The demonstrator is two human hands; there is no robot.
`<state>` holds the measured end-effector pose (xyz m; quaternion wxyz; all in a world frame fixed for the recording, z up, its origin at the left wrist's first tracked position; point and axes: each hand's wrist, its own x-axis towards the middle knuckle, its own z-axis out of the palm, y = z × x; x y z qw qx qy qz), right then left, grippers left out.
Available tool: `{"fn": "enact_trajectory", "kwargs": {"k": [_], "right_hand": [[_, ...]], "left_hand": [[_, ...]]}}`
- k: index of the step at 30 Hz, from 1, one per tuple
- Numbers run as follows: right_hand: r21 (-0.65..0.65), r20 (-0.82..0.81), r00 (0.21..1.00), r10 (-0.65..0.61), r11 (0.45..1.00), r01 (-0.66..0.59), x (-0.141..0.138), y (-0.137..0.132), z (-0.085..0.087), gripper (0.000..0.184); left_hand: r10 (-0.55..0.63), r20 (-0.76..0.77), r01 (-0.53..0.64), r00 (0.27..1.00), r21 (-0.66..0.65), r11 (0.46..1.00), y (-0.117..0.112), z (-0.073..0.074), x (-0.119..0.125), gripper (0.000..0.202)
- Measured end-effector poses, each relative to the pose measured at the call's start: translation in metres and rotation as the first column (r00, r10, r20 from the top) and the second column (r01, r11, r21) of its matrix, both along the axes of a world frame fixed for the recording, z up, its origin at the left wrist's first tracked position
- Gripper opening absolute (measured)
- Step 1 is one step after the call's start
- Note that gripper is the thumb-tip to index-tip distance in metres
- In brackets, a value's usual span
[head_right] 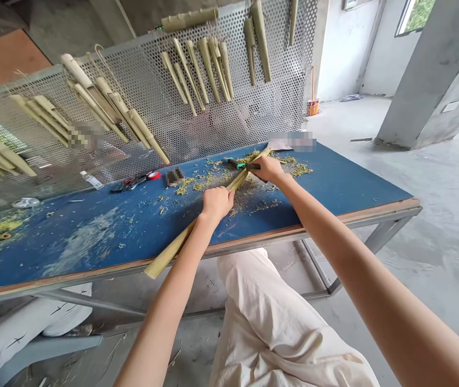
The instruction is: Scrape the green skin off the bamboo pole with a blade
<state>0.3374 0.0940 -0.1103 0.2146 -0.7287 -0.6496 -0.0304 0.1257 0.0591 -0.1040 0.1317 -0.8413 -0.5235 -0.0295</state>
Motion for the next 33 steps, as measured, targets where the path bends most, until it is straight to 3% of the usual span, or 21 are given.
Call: {"fn": "enact_trajectory", "kwargs": {"k": [3,6,10,14,18,22,28,33], "right_hand": [[0.026,0.015,0.999,-0.041,0.999,0.041,-0.0014,0.0013,0.0000,0.031],[-0.009,0.002,1.000,0.017,1.000,-0.017,-0.0035,0.0009,0.0008,0.032],[0.028,0.006,0.999,-0.046,0.999,0.046,-0.0040,-0.0004,0.0011,0.033],[-0.012,0.027,0.999,0.020,1.000,-0.020,-0.0041,-0.0009,0.0017,0.035],[0.009,0.050,0.998,-0.042,0.999,0.042,-0.0067,-0.0016,0.0023,0.034],[-0.007,0.072,0.997,0.019,1.000,-0.018,-0.0078,-0.0035,0.0021,0.035],[0.005,0.092,0.996,0.008,1.000,-0.008,-0.0065,-0.0034,0.0012,0.035],[0.022,0.043,0.999,-0.018,1.000,0.017,-0.0043,0.0005,-0.0028,0.034]], "left_hand": [[-0.007,0.003,0.007,1.000,0.006,1.000,0.0002,-0.0006,-0.0002,0.053],[-0.010,0.001,0.010,1.000,0.002,1.000,0.0002,-0.0007,-0.0002,0.052],[-0.014,0.003,0.014,1.000,0.011,1.000,0.0004,-0.0012,0.0002,0.053],[-0.018,-0.003,0.018,1.000,0.016,1.000,0.0007,-0.0021,0.0003,0.053],[-0.019,-0.002,0.019,1.000,0.018,1.000,0.0001,-0.0016,-0.0001,0.053],[-0.008,-0.001,0.008,1.000,0.008,1.000,-0.0006,-0.0004,-0.0002,0.052],[-0.011,0.003,0.011,1.000,0.012,1.000,-0.0008,0.0001,0.0001,0.052],[-0.017,0.000,0.017,1.000,0.027,0.999,-0.0003,-0.0007,-0.0001,0.052]]}}
